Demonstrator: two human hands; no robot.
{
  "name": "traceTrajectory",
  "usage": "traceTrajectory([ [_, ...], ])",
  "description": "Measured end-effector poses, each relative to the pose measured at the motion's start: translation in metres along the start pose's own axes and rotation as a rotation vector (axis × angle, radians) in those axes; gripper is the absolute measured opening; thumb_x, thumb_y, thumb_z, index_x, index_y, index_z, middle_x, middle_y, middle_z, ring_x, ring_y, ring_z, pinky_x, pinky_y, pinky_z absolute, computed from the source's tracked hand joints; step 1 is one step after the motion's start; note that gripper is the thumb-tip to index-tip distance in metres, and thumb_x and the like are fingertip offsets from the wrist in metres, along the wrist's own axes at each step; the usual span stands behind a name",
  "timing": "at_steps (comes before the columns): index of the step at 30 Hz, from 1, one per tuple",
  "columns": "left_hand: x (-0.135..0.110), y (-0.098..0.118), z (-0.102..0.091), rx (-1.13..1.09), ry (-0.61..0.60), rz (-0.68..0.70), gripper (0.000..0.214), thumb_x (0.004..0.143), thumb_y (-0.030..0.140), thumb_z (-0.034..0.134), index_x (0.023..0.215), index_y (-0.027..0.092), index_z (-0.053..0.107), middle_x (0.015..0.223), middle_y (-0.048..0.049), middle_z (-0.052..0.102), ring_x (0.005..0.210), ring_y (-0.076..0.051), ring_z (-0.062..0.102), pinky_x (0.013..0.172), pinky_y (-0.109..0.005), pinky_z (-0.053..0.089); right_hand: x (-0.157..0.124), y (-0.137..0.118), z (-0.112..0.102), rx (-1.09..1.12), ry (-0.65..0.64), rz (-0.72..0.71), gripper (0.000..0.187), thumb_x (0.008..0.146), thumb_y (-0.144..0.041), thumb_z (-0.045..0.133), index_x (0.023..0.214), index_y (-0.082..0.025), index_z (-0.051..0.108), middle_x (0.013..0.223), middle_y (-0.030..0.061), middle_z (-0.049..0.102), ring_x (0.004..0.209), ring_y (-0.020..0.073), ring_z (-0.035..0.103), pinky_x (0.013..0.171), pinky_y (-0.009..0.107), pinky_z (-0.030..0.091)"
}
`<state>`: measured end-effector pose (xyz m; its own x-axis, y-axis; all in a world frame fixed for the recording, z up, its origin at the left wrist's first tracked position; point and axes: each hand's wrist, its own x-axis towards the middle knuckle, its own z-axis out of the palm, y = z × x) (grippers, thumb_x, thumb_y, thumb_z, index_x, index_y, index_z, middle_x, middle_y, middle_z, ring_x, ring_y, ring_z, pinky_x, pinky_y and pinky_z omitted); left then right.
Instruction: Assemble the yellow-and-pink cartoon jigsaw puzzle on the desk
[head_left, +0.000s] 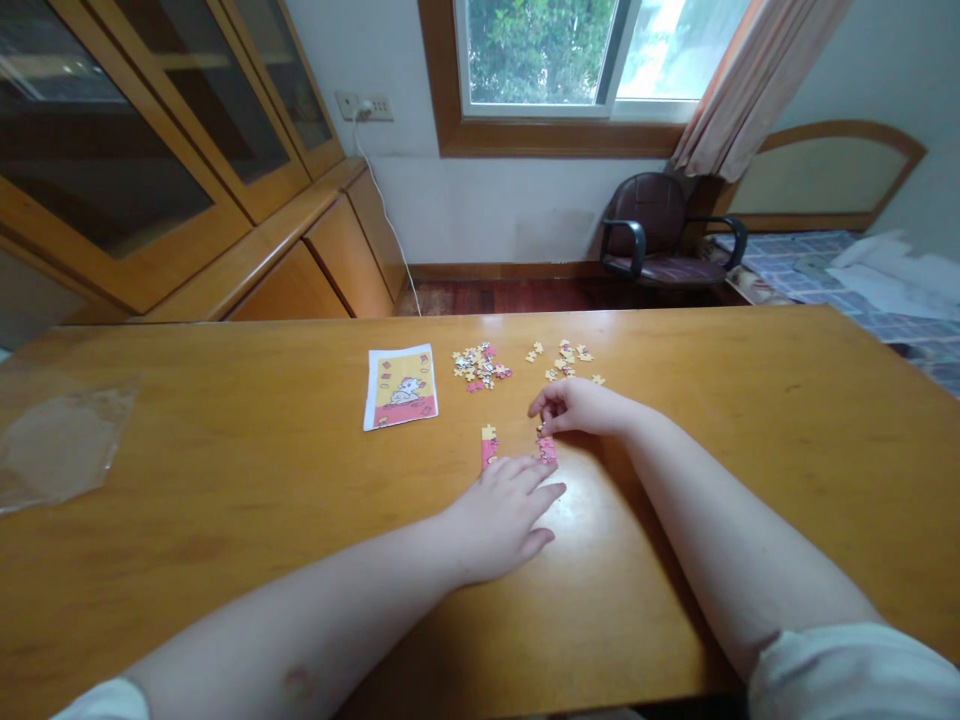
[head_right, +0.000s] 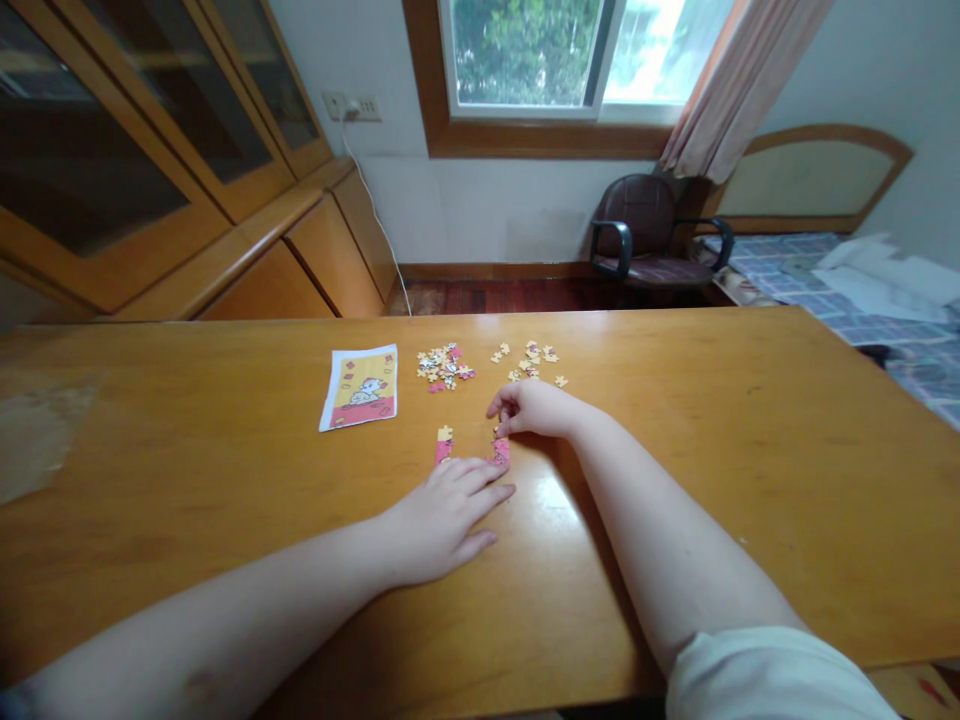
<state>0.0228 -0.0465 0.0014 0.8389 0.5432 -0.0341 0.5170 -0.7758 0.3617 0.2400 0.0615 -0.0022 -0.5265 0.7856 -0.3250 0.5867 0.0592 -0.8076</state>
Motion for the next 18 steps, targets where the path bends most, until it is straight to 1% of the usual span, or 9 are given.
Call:
traceTrajectory([
  [5, 0.0006, 0.0007, -0.0017, -0.003, -0.001, -0.004, 0.048, 0.090, 0.036, 0.059, 0.133, 0.016, 0.053, 0.146, -0.0157, 0.048, 0.131, -0.033, 0.044, 0.107, -0.052, 0.037, -0.0011, -0.0030, 0.0003, -0.061, 0.012, -0.002, 0.029, 0.067, -0.028, 0.072, 0.094, -0.018, 0.068, 0.074, 0.0005, 0.069, 0.068, 0.0155, 0.062, 0.066, 0.027, 0.046],
  [10, 0.0014, 0.0011, -0.0030, -0.009, -0.002, -0.002, 0.048, 0.089, 0.035, 0.059, 0.133, 0.016, 0.053, 0.146, -0.0157, 0.047, 0.130, -0.033, 0.045, 0.107, -0.052, 0.037, -0.0004, -0.0032, 0.0004, -0.132, 0.058, 0.010, 0.030, 0.064, -0.030, 0.077, 0.091, -0.019, 0.069, 0.072, -0.0004, 0.066, 0.066, 0.0154, 0.060, 0.063, 0.027, 0.044],
  [18, 0.0011, 0.0009, -0.0018, -0.008, -0.001, -0.003, 0.048, 0.090, 0.035, 0.059, 0.134, 0.016, 0.053, 0.146, -0.0156, 0.048, 0.130, -0.033, 0.044, 0.107, -0.052, 0.036, -0.0001, -0.0034, 0.0020, -0.111, 0.052, -0.020, 0.027, 0.065, -0.027, 0.075, 0.090, -0.018, 0.069, 0.068, -0.0020, 0.065, 0.063, 0.0140, 0.059, 0.062, 0.026, 0.043],
])
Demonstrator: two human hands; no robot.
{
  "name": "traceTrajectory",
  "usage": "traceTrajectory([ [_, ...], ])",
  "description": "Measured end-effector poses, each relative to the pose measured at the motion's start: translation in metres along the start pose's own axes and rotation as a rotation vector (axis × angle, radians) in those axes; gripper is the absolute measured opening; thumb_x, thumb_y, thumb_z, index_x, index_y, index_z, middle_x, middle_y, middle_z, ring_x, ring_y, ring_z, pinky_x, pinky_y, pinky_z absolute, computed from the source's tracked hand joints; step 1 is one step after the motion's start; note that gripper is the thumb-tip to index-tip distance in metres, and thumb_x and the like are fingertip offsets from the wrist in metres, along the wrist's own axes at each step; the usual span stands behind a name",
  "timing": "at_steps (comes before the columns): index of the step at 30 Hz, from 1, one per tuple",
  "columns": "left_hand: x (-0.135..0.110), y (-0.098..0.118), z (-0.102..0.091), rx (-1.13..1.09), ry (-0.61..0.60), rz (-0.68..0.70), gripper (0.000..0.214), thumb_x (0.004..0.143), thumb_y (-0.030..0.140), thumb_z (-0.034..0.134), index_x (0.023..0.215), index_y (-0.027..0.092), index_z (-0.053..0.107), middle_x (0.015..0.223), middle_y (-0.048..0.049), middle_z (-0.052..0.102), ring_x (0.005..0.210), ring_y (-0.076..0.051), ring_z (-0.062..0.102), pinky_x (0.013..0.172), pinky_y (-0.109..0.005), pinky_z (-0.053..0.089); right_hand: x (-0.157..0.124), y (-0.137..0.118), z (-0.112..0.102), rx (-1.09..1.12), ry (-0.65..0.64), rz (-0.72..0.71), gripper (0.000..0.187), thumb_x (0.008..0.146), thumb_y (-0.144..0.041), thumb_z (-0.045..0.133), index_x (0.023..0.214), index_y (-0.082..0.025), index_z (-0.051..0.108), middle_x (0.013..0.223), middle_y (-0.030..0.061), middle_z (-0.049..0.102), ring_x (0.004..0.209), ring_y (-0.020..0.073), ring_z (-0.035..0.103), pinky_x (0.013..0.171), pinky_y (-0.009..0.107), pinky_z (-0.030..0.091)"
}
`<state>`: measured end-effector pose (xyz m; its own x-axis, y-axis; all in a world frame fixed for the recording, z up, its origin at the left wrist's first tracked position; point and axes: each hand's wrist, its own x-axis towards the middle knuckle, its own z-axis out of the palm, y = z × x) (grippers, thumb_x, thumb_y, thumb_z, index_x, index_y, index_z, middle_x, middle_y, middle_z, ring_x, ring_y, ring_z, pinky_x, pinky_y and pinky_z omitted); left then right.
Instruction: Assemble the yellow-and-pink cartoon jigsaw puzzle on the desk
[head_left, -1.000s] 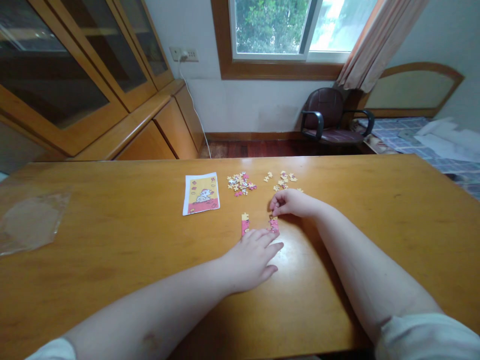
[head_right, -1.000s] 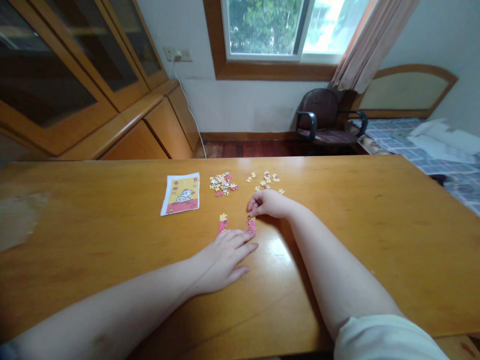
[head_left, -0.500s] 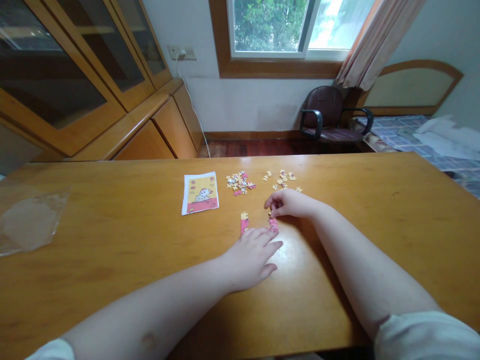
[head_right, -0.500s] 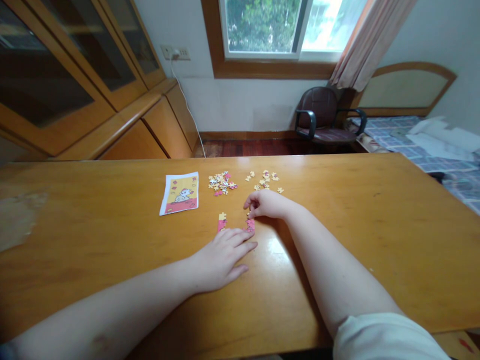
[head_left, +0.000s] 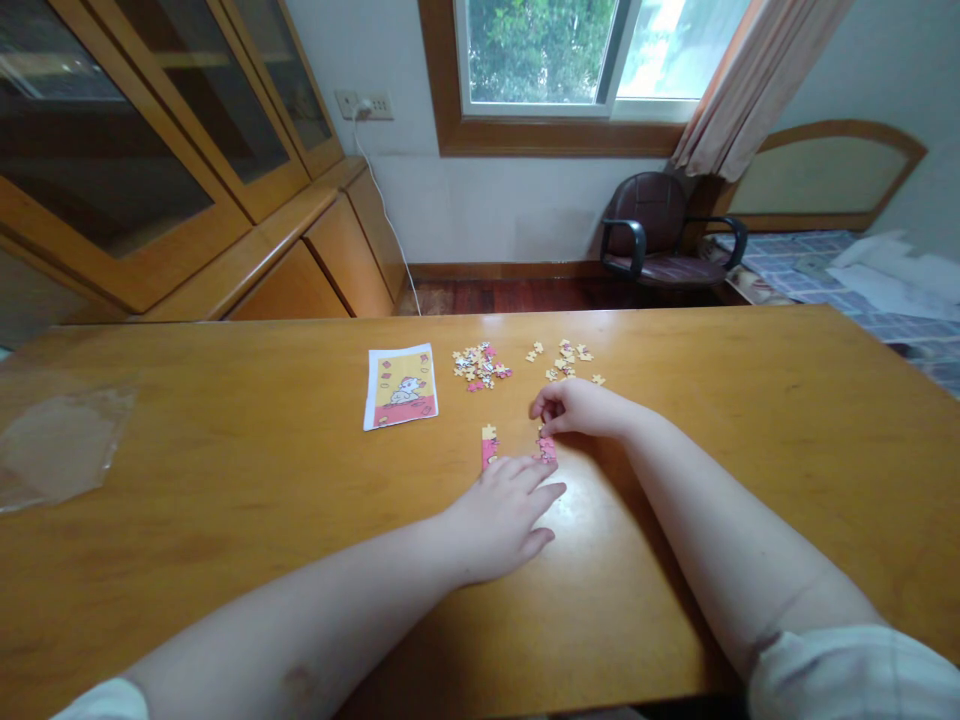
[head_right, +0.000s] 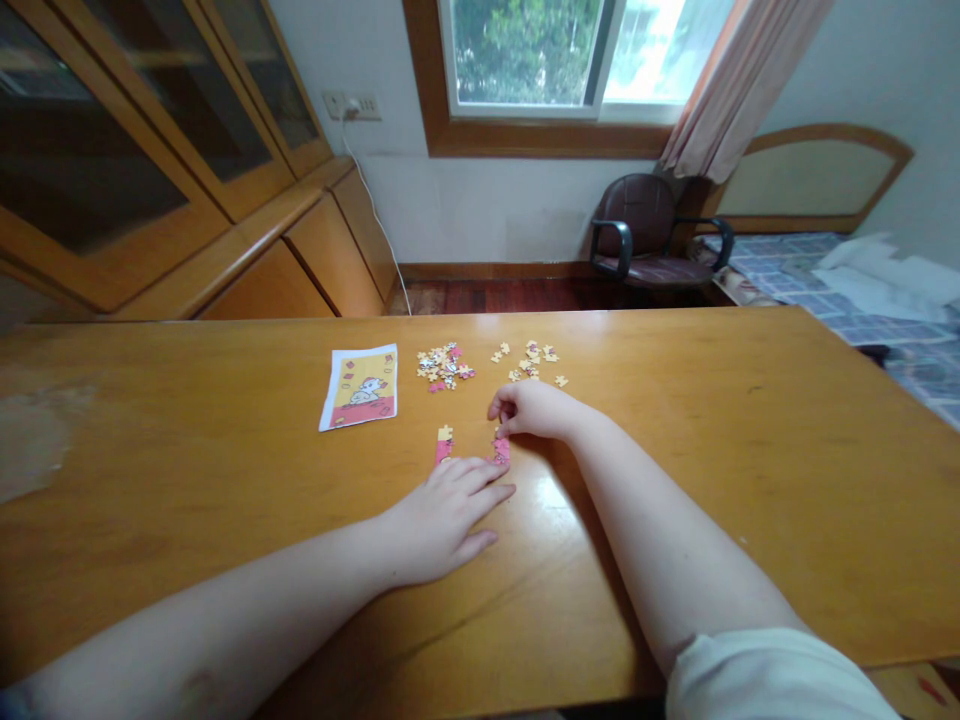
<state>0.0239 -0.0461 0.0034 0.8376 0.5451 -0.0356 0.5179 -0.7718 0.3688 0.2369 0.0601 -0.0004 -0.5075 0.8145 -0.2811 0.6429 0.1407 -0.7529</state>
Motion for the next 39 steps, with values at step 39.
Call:
traceTrajectory([
  [39, -0.003, -0.001, 0.005, 0.019, 0.005, 0.108, 0.045, 0.091, 0.035, 0.058, 0.132, 0.017, 0.055, 0.143, -0.0155, 0.052, 0.130, -0.032, 0.047, 0.106, -0.049, 0.039, 0.003, 0.025, -0.019, 0.172, 0.965, 0.168, 0.035, 0.081, -0.051, 0.052, 0.066, -0.020, 0.059, 0.062, 0.0008, 0.058, 0.063, 0.0166, 0.051, 0.064, 0.030, 0.039],
])
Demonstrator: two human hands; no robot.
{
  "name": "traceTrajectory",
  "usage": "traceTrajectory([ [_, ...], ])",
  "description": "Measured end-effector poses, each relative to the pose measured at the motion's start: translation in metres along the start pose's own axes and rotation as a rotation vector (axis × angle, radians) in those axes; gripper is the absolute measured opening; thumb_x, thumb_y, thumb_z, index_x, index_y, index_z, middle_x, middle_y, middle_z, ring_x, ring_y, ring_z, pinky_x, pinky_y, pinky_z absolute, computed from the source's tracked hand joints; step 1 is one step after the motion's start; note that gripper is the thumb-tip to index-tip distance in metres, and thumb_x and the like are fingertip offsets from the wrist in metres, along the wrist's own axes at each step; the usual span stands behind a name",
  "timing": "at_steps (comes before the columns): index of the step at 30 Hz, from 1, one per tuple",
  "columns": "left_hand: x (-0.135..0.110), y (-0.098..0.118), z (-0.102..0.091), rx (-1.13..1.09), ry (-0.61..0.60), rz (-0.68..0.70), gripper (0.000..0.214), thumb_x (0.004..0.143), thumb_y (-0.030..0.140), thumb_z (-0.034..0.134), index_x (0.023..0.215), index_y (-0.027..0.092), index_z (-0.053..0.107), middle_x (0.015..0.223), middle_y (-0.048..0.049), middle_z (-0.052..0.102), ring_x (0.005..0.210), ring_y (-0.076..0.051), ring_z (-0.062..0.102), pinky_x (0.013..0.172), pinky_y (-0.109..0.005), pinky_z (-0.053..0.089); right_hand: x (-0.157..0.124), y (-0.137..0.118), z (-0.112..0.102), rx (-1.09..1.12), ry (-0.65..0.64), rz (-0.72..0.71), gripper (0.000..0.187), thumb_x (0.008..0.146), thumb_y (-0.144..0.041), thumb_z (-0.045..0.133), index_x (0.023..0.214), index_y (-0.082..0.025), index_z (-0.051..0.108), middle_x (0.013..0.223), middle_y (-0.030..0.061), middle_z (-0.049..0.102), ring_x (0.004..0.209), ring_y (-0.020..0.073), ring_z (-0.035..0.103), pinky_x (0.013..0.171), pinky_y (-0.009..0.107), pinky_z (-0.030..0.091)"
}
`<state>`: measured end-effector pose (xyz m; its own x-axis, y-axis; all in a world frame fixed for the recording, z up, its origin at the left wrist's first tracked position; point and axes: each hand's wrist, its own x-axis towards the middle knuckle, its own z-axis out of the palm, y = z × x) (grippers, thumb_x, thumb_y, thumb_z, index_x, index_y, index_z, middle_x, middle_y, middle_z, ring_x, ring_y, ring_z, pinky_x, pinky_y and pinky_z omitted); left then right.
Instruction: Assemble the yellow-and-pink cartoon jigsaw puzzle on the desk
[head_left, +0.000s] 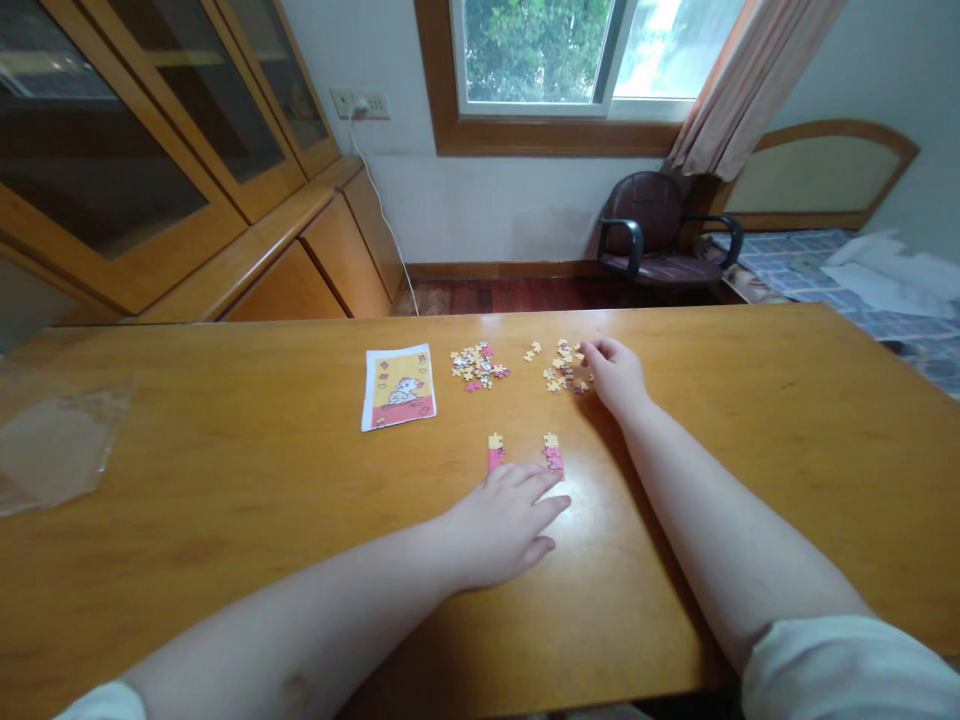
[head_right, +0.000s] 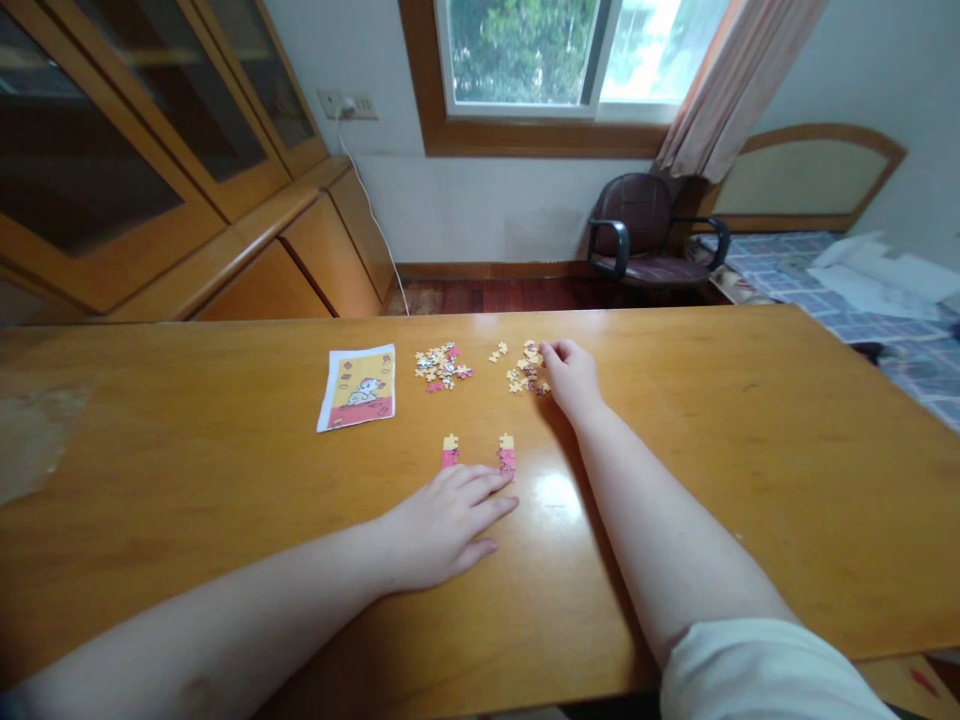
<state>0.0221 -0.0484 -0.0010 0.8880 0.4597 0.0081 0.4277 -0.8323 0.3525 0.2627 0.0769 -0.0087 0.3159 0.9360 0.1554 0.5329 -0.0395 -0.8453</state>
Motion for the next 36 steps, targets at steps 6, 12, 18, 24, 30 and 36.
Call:
traceTrajectory([
  [6, -0.002, 0.004, -0.002, -0.035, -0.004, 0.144, 0.050, 0.092, 0.039, 0.056, 0.137, 0.017, 0.052, 0.146, -0.0147, 0.049, 0.134, -0.030, 0.044, 0.110, -0.043, 0.036, -0.002, -0.001, 0.002, -0.014, -0.015, -0.035, 0.033, 0.082, -0.049, 0.050, 0.069, -0.020, 0.060, 0.064, 0.0014, 0.059, 0.067, 0.0181, 0.053, 0.065, 0.029, 0.038],
  [12, -0.002, 0.004, -0.005, -0.012, -0.037, 0.078, 0.052, 0.092, 0.042, 0.056, 0.138, 0.017, 0.051, 0.144, -0.0142, 0.051, 0.131, -0.031, 0.046, 0.109, -0.046, 0.037, -0.002, -0.001, 0.001, 0.025, 0.008, 0.001, 0.033, 0.079, -0.049, 0.053, 0.065, -0.020, 0.060, 0.062, 0.0009, 0.058, 0.061, 0.0164, 0.049, 0.064, 0.029, 0.038],
  [18, -0.002, 0.005, -0.002, 0.019, -0.049, 0.164, 0.049, 0.090, 0.040, 0.059, 0.134, 0.018, 0.053, 0.142, -0.0139, 0.053, 0.126, -0.031, 0.049, 0.105, -0.046, 0.039, -0.002, -0.003, 0.002, 0.036, 0.032, -0.003, 0.032, 0.078, -0.048, 0.053, 0.064, -0.019, 0.060, 0.061, 0.0011, 0.059, 0.060, 0.0157, 0.048, 0.062, 0.028, 0.038],
  [24, -0.002, 0.003, 0.000, -0.022, -0.044, 0.268, 0.042, 0.091, 0.037, 0.055, 0.130, 0.019, 0.055, 0.136, -0.0118, 0.059, 0.121, -0.028, 0.053, 0.103, -0.043, 0.040, 0.000, 0.001, 0.004, 0.099, 0.090, -0.012, 0.033, 0.077, -0.047, 0.055, 0.063, -0.018, 0.062, 0.058, -0.0003, 0.058, 0.058, 0.0146, 0.049, 0.062, 0.028, 0.039],
  [30, 0.001, 0.000, -0.004, -0.137, 0.150, 0.174, 0.036, 0.092, 0.031, 0.054, 0.125, 0.019, 0.060, 0.129, -0.0091, 0.065, 0.117, -0.025, 0.057, 0.102, -0.041, 0.041, 0.009, 0.016, 0.006, 0.264, 0.159, 0.048, 0.032, 0.077, -0.048, 0.056, 0.069, -0.018, 0.064, 0.059, -0.0008, 0.057, 0.055, 0.0135, 0.047, 0.057, 0.027, 0.037],
  [36, 0.001, -0.023, -0.016, -0.354, 0.505, -0.141, 0.024, 0.089, 0.020, 0.052, 0.109, 0.020, 0.066, 0.113, -0.0074, 0.071, 0.107, -0.021, 0.063, 0.097, -0.040, 0.047, 0.021, 0.029, 0.003, 0.318, 0.225, 0.104, 0.031, 0.078, -0.049, 0.054, 0.071, -0.019, 0.062, 0.059, -0.0011, 0.057, 0.051, 0.0119, 0.045, 0.052, 0.025, 0.035],
])
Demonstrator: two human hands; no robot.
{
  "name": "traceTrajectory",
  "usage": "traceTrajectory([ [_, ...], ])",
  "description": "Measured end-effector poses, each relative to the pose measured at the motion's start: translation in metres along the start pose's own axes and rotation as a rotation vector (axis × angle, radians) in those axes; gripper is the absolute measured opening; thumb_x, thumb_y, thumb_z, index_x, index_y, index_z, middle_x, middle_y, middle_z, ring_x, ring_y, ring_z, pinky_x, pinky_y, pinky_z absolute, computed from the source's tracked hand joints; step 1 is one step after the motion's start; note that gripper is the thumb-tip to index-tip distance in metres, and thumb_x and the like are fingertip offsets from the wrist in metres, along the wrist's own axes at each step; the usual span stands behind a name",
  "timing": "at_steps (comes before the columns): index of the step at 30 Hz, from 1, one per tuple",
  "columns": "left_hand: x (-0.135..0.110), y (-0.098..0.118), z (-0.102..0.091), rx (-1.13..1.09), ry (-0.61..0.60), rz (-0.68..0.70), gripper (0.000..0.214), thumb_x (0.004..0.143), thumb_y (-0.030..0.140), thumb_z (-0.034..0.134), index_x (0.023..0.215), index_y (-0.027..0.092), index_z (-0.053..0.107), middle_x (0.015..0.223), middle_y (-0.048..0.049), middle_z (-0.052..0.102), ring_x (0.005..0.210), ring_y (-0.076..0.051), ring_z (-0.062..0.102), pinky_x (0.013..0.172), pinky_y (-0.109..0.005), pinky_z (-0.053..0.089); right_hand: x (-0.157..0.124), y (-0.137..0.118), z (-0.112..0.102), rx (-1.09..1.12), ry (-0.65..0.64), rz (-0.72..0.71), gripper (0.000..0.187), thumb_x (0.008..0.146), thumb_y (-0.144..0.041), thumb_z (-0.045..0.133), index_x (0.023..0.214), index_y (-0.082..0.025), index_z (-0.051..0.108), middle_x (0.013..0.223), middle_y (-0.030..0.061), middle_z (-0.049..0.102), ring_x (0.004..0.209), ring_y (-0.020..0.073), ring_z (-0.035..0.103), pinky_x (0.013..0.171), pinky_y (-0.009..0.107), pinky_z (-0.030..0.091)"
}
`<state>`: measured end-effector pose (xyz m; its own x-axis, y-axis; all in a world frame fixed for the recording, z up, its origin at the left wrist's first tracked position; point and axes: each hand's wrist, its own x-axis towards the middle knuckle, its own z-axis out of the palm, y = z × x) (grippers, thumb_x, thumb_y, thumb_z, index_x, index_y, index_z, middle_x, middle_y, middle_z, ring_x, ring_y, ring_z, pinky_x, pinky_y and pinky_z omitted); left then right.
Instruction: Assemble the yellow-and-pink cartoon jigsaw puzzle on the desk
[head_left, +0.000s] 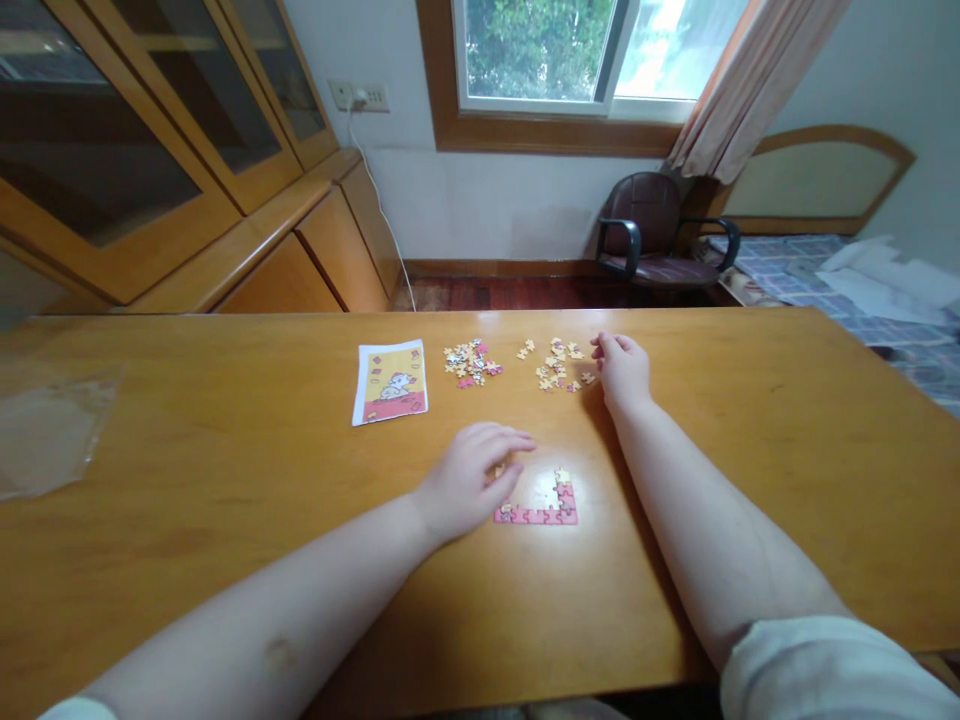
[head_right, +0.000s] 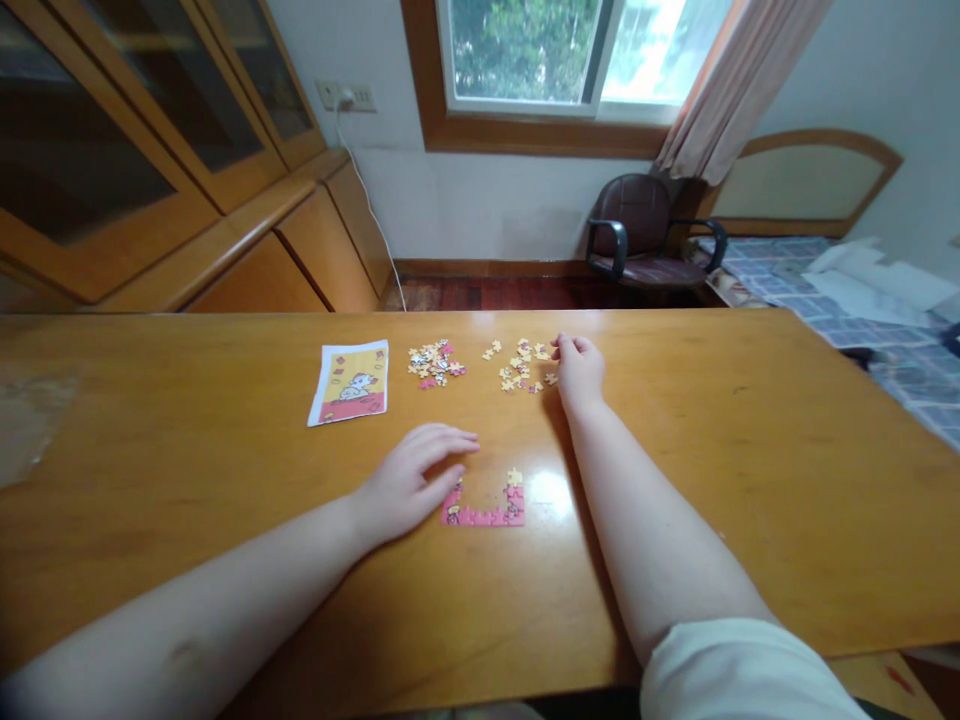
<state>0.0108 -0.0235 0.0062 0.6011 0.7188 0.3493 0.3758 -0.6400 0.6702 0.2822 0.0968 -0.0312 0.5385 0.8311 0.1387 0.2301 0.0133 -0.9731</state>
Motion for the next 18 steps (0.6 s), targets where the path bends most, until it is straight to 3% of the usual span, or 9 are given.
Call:
traceTrajectory([
  [5, 0.013, 0.003, -0.030, -0.162, 0.406, -0.286, 0.019, 0.085, 0.023, 0.056, 0.099, 0.021, 0.069, 0.112, -0.0060, 0.069, 0.112, -0.022, 0.060, 0.104, -0.042, 0.043, 0.005, -0.002, -0.004, 0.068, 0.003, 0.063, 0.025, 0.076, -0.042, 0.056, 0.071, -0.018, 0.062, 0.059, -0.0013, 0.056, 0.051, 0.0107, 0.045, 0.051, 0.024, 0.035],
  [8, 0.036, 0.001, -0.051, -0.400, 0.551, -0.492, 0.022, 0.076, 0.028, 0.065, 0.096, 0.019, 0.069, 0.098, -0.0052, 0.070, 0.094, -0.020, 0.063, 0.090, -0.037, 0.049, 0.006, -0.006, -0.006, 0.084, -0.007, 0.118, 0.022, 0.075, -0.039, 0.056, 0.071, -0.018, 0.062, 0.059, -0.0012, 0.056, 0.049, 0.0101, 0.043, 0.049, 0.024, 0.035],
  [10, 0.055, -0.009, -0.060, -0.593, 0.612, -0.577, 0.024, 0.071, 0.027, 0.068, 0.093, 0.018, 0.068, 0.098, -0.0057, 0.069, 0.086, -0.017, 0.063, 0.080, -0.030, 0.050, 0.006, -0.008, -0.007, 0.066, -0.016, 0.138, 0.022, 0.076, -0.038, 0.054, 0.071, -0.018, 0.061, 0.060, -0.0011, 0.057, 0.047, 0.0098, 0.042, 0.048, 0.024, 0.034],
  [12, 0.072, -0.026, -0.061, -0.753, 0.802, -0.611, 0.022, 0.071, 0.027, 0.064, 0.091, 0.018, 0.066, 0.095, -0.0045, 0.068, 0.075, -0.012, 0.060, 0.070, -0.025, 0.048, 0.006, -0.011, -0.008, 0.040, -0.034, 0.140, 0.021, 0.076, -0.037, 0.052, 0.072, -0.018, 0.060, 0.061, -0.0007, 0.058, 0.047, 0.0099, 0.042, 0.047, 0.024, 0.034],
  [14, 0.083, -0.043, -0.053, -0.743, 1.000, -0.589, 0.019, 0.071, 0.024, 0.061, 0.090, 0.019, 0.063, 0.090, -0.0024, 0.066, 0.066, -0.009, 0.056, 0.062, -0.021, 0.044, 0.005, -0.012, -0.009, 0.002, -0.071, 0.132, 0.021, 0.075, -0.037, 0.052, 0.074, -0.018, 0.060, 0.063, -0.0001, 0.060, 0.048, 0.0105, 0.043, 0.048, 0.025, 0.036],
  [16, 0.087, -0.056, -0.037, -0.635, 1.034, -0.528, 0.017, 0.073, 0.025, 0.060, 0.089, 0.019, 0.064, 0.084, -0.0010, 0.065, 0.061, -0.008, 0.051, 0.058, -0.021, 0.041, 0.004, -0.013, -0.010, -0.054, -0.132, 0.125, 0.021, 0.074, -0.038, 0.054, 0.072, -0.018, 0.061, 0.063, 0.0002, 0.061, 0.049, 0.0114, 0.045, 0.050, 0.026, 0.037],
  [18, 0.087, -0.062, -0.019, -0.514, 0.801, -0.437, 0.015, 0.076, 0.026, 0.059, 0.087, 0.018, 0.065, 0.076, -0.0007, 0.063, 0.060, -0.010, 0.049, 0.058, -0.023, 0.040, 0.004, -0.013, -0.011, -0.120, -0.201, 0.111, 0.020, 0.071, -0.037, 0.058, 0.069, -0.018, 0.062, 0.059, -0.0005, 0.060, 0.050, 0.0125, 0.047, 0.053, 0.027, 0.038],
])
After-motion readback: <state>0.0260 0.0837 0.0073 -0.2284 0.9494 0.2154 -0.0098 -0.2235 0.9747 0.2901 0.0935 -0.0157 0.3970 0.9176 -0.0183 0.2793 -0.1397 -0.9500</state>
